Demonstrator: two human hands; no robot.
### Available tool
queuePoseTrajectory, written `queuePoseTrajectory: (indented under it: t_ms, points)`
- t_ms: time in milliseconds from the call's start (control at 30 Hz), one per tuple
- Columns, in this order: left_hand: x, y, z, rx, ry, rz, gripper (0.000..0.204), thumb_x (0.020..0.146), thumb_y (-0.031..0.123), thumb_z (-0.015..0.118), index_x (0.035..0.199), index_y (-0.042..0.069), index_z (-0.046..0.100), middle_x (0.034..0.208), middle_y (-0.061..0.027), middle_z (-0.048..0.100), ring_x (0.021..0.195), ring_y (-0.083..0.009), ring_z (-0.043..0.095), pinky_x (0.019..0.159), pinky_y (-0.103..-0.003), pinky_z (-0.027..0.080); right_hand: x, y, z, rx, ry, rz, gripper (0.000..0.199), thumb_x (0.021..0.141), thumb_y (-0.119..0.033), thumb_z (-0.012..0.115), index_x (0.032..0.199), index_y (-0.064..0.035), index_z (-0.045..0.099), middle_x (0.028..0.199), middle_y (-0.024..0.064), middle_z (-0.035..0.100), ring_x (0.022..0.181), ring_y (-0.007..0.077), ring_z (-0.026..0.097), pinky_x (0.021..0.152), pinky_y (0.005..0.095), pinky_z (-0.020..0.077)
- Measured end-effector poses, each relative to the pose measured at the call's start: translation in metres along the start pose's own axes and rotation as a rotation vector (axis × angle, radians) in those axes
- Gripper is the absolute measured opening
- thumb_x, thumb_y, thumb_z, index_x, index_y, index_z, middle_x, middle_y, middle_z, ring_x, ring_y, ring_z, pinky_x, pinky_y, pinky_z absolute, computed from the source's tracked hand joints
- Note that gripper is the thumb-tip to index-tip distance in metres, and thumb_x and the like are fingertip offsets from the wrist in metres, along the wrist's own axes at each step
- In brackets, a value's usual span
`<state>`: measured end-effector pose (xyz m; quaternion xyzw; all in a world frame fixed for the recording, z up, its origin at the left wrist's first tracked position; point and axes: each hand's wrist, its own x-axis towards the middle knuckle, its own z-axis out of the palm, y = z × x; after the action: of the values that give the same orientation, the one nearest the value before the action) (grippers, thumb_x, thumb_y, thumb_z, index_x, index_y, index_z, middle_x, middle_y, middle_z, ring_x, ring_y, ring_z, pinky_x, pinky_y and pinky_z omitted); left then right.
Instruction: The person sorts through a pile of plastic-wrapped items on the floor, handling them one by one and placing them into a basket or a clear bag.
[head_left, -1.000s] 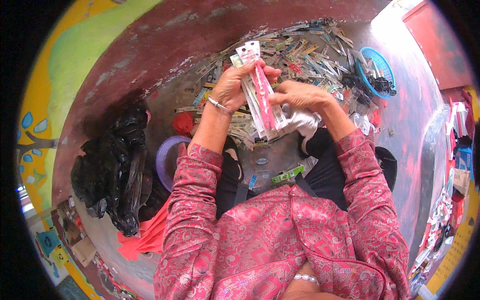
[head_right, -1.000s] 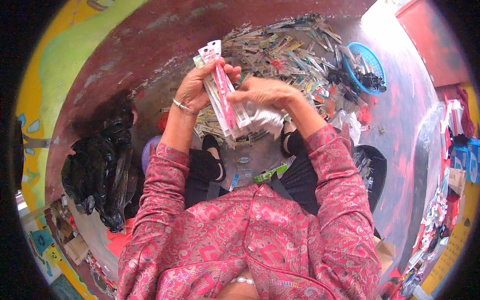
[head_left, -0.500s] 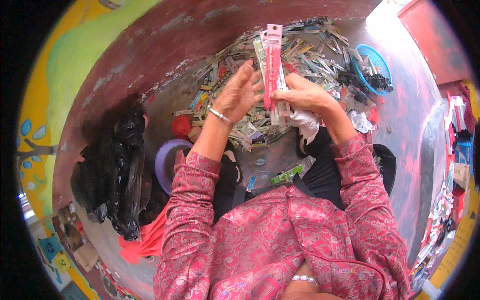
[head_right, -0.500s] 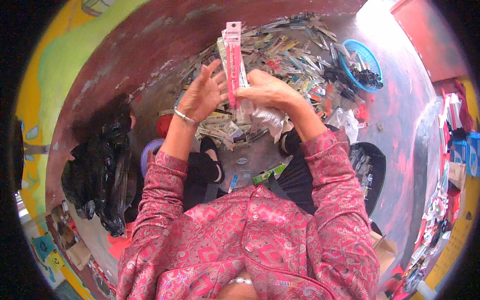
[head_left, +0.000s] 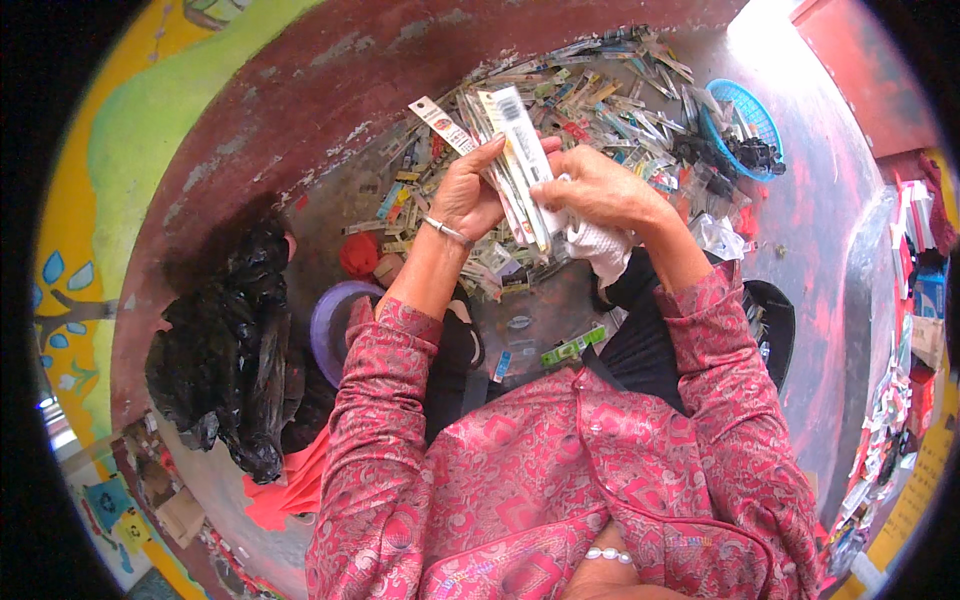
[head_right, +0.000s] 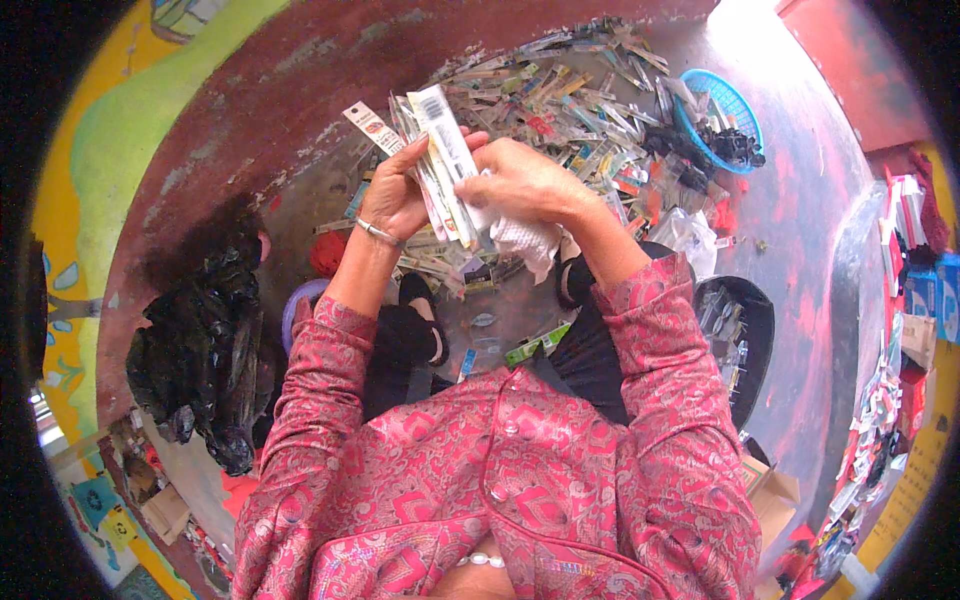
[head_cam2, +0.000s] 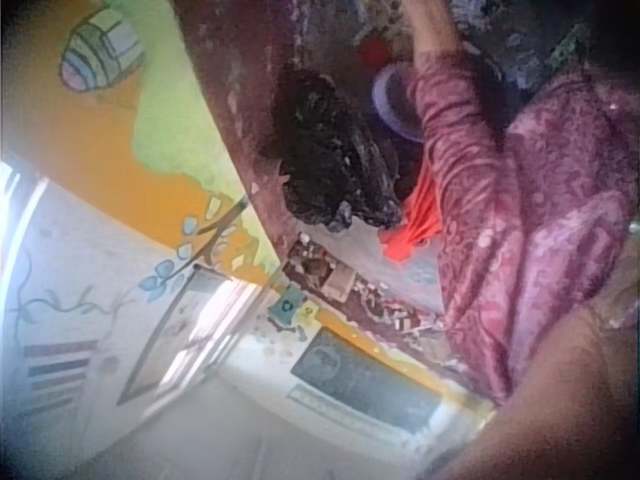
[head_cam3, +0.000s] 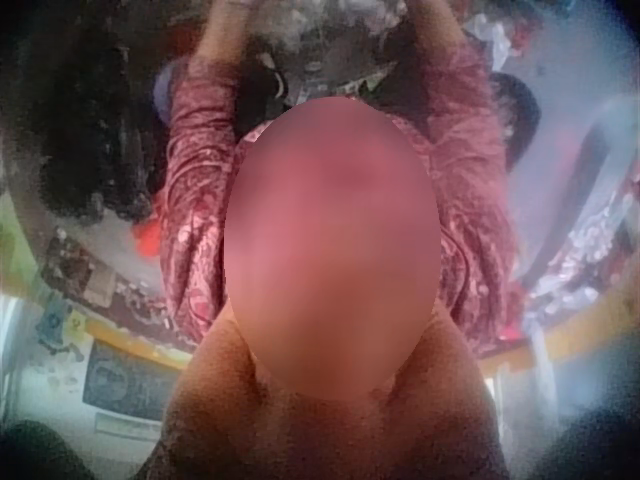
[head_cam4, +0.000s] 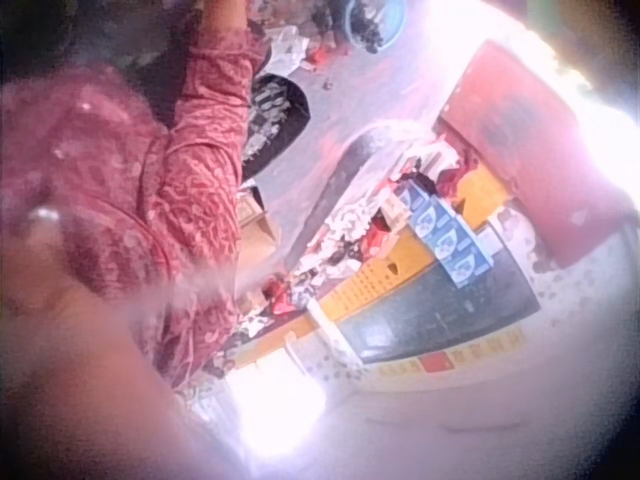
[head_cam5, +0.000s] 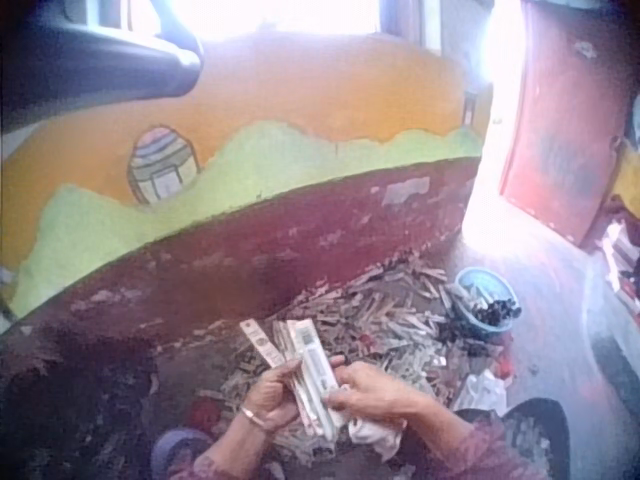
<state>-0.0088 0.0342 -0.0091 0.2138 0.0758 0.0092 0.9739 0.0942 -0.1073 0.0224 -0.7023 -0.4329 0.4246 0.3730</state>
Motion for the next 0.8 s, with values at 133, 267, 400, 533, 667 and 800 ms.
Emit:
queuePoseTrajectory:
  t_ms: [133, 267, 400, 533, 667, 800]
  points:
    - [-0.008, 0.002, 0.003, -0.086, -0.114, 0.001, 0.057, 0.082, 0.018, 0.046, 0.127, -0.008, 0.023, 0.129, -0.0281, 0.031, 0.118, -0.0350, 0.037, 0.100, -0.043, 0.028, -0.004, -0.017, -0.004, 0.153, 0.000, 0.107, 0.032, 0.080, -0.027, 0.055, 0.079, 0.0043, 0.061, 0.071, 0.0060, 0.060, 0.067, 0.0121, 0.053, 0.062, 0.0277, 0.0419]
    - [-0.005, -0.003, 0.006, -0.158, -0.154, -0.051, 0.059, 0.079, 0.018, 0.048, 0.126, -0.009, 0.025, 0.130, -0.0273, 0.030, 0.121, -0.0342, 0.033, 0.103, -0.043, 0.022, -0.001, -0.013, -0.001, 0.182, -0.046, 0.111, 0.030, 0.081, -0.025, 0.055, 0.080, 0.0040, 0.061, 0.075, 0.0057, 0.060, 0.067, 0.0109, 0.052, 0.061, 0.0268, 0.0415]
    - [-0.008, -0.002, 0.005, -0.148, -0.129, -0.045, 0.058, 0.079, 0.020, 0.049, 0.125, -0.009, 0.027, 0.130, -0.0264, 0.031, 0.120, -0.0326, 0.034, 0.103, -0.042, 0.024, 0.005, -0.010, 0.005, 0.282, -0.029, 0.118, 0.032, 0.081, -0.027, 0.054, 0.084, 0.0043, 0.061, 0.080, 0.0057, 0.060, 0.069, 0.0114, 0.052, 0.062, 0.0266, 0.0412]
    - [-0.009, -0.003, 0.002, 0.113, -0.018, -0.023, 0.046, 0.079, 0.011, 0.051, 0.120, -0.005, 0.036, 0.125, -0.0232, 0.039, 0.114, -0.0313, 0.042, 0.096, -0.043, 0.035, 0.006, -0.007, 0.007, 0.283, -0.081, 0.115, 0.033, 0.082, -0.029, 0.051, 0.084, 0.0030, 0.062, 0.077, 0.0047, 0.060, 0.068, 0.0105, 0.052, 0.062, 0.0268, 0.0406]
    - [-0.013, 0.005, -0.002, 0.037, 0.069, 0.038, 0.038, 0.077, 0.003, 0.051, 0.112, -0.006, 0.041, 0.113, -0.0250, 0.049, 0.105, -0.0347, 0.049, 0.090, -0.045, 0.042, 0.001, -0.010, -0.003, 0.190, -0.104, 0.155, 0.035, 0.082, -0.032, 0.051, 0.085, 0.0006, 0.063, 0.074, 0.0073, 0.063, 0.066, 0.0107, 0.053, 0.063, 0.0249, 0.0410]
    - [-0.010, 0.009, -0.012, 0.032, 0.121, 0.069, 0.028, 0.078, 0.002, 0.050, 0.104, -0.005, 0.046, 0.109, -0.0267, 0.051, 0.103, -0.0356, 0.051, 0.088, -0.045, 0.044, -0.007, -0.009, -0.043, 0.439, 0.259, 0.032, 0.030, 0.083, -0.026, 0.050, 0.086, 0.0023, 0.059, 0.068, 0.0080, 0.061, 0.065, 0.0111, 0.056, 0.060, 0.0244, 0.0447]
